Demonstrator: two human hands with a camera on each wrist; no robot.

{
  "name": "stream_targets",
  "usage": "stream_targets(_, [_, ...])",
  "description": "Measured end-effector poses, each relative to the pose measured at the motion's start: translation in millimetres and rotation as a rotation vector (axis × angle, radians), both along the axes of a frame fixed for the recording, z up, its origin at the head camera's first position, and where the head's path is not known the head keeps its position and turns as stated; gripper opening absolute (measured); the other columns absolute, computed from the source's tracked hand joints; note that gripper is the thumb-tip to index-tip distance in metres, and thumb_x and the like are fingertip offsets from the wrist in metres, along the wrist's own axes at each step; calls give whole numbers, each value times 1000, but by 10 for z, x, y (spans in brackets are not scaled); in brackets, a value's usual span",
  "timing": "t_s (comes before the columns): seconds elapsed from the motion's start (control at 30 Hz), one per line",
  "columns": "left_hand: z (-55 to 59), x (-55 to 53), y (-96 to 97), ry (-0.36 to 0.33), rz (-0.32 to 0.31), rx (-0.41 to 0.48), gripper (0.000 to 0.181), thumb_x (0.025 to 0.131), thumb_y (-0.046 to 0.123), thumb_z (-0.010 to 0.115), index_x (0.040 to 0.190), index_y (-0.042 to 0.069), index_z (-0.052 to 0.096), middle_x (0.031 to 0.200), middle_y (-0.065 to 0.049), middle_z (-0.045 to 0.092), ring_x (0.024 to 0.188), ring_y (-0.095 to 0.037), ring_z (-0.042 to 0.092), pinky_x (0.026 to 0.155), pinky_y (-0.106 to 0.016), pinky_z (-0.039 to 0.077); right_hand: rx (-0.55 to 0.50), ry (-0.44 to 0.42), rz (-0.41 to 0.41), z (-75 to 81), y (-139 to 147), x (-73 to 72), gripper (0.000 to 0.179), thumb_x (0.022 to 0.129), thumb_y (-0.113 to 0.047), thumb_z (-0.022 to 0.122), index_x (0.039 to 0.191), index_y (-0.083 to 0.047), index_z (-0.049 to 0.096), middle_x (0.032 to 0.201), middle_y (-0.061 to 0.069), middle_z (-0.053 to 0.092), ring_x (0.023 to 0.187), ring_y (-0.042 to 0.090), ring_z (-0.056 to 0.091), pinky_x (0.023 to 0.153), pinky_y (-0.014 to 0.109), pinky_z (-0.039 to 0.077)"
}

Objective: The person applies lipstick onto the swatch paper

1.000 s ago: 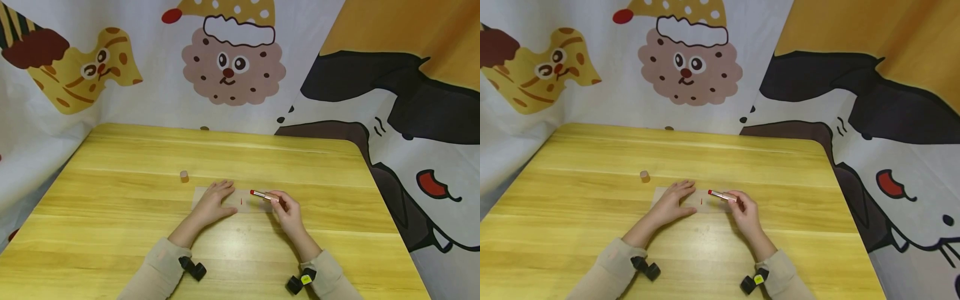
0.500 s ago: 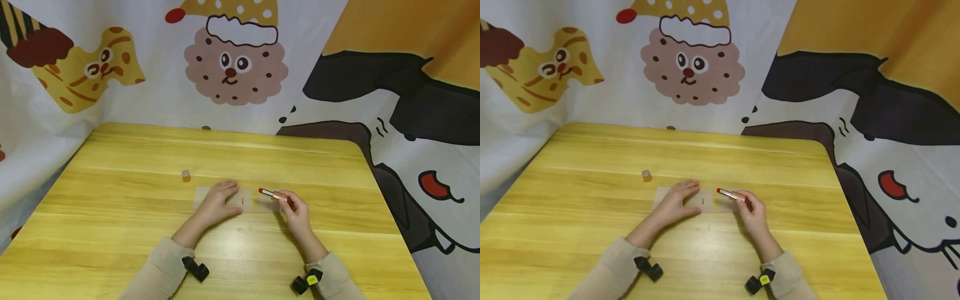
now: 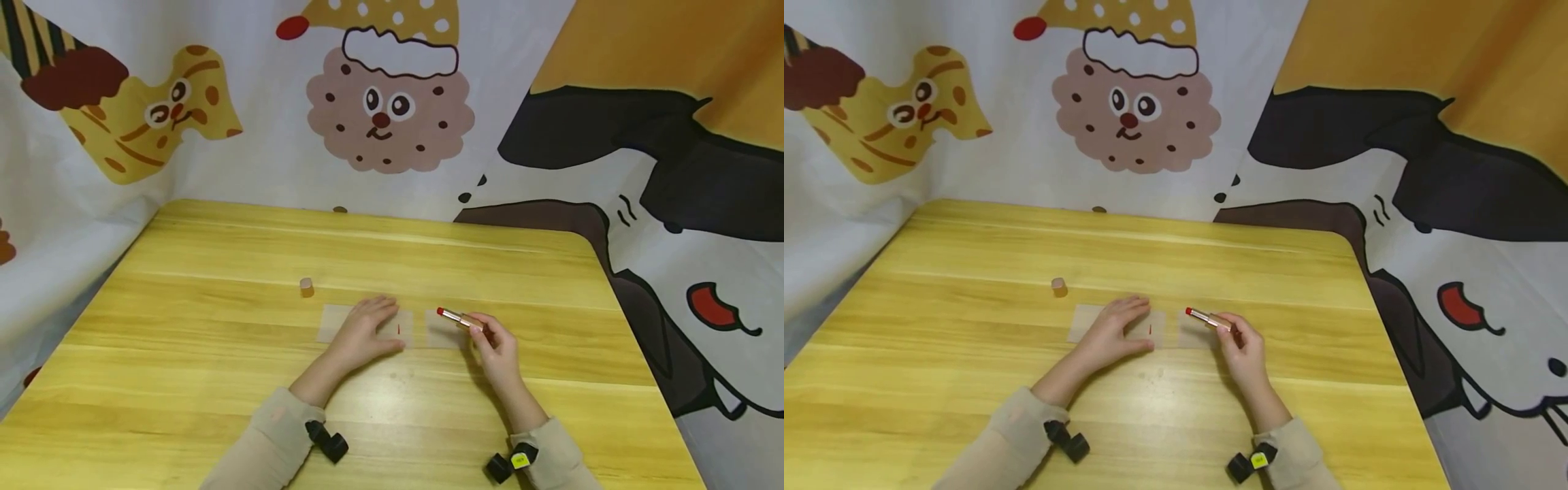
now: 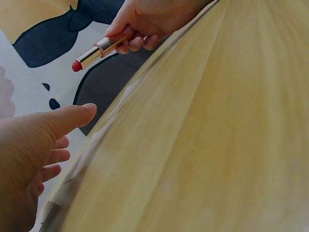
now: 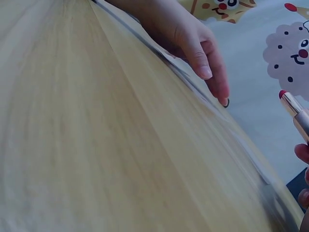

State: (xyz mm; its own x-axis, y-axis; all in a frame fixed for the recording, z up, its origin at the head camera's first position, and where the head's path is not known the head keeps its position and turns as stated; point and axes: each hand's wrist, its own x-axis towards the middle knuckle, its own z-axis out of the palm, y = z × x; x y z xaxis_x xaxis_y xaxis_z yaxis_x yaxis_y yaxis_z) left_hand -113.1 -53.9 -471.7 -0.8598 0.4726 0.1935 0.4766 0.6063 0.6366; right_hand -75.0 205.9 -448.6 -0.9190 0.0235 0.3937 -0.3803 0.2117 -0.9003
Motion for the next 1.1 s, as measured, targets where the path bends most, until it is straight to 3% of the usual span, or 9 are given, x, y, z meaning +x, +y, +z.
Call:
stream_targets(0.2, [-4, -6, 69, 2, -9, 0, 73, 78, 42, 77, 134, 2, 53, 144, -11, 45, 136, -29, 32, 113, -46, 14, -2, -13, -35, -7, 71, 14, 16, 86, 19, 54, 100, 19, 61, 77, 30, 58, 58, 23, 50, 48, 25, 43])
stream_targets(0.37, [-3, -12, 146, 5, -25, -13, 74, 79, 43, 76, 135, 2, 52, 145, -11, 44, 137, -28, 31, 114, -46, 13, 2, 9, -51, -17, 138, 15, 16, 86, 20, 54, 100, 20, 61, 77, 7, 64, 58, 22, 50, 49, 24, 44])
stream_targets(0.43, [-3, -13, 178, 6, -28, -20, 74, 79, 43, 76, 135, 2, 52, 145, -11, 44, 137, -28, 31, 114, -45, 13, 4, 22, -50, -21, 158, 12, 15, 85, 20, 55, 99, 20, 61, 79, 4, 64, 57, 22, 50, 49, 24, 44])
stream_targets(0.63, [8, -11, 288, 10, -40, -45, 75, 79, 44, 75, 136, 2, 51, 145, -10, 44, 137, -28, 32, 114, -45, 14, 9, 29, -53, -23, 201, 10, 15, 86, 20, 55, 100, 20, 61, 79, 23, 63, 58, 22, 51, 49, 24, 44])
stream_targets(0.93, [6, -39, 443, 27, -52, -93, 74, 80, 47, 73, 137, 5, 50, 146, -8, 43, 137, -27, 31, 114, -44, 15, 19, 21, -64, -20, 268, 14, 15, 86, 19, 54, 99, 20, 60, 79, 23, 63, 57, 23, 49, 48, 24, 43])
stream_targets(1.1, [-5, -54, 513, 27, -59, -89, 74, 81, 47, 73, 137, 5, 51, 146, -8, 43, 138, -26, 31, 114, -45, 15, 31, 14, -68, -32, 314, 23, 15, 87, 19, 53, 100, 21, 60, 85, 31, 62, 58, 22, 50, 49, 24, 43])
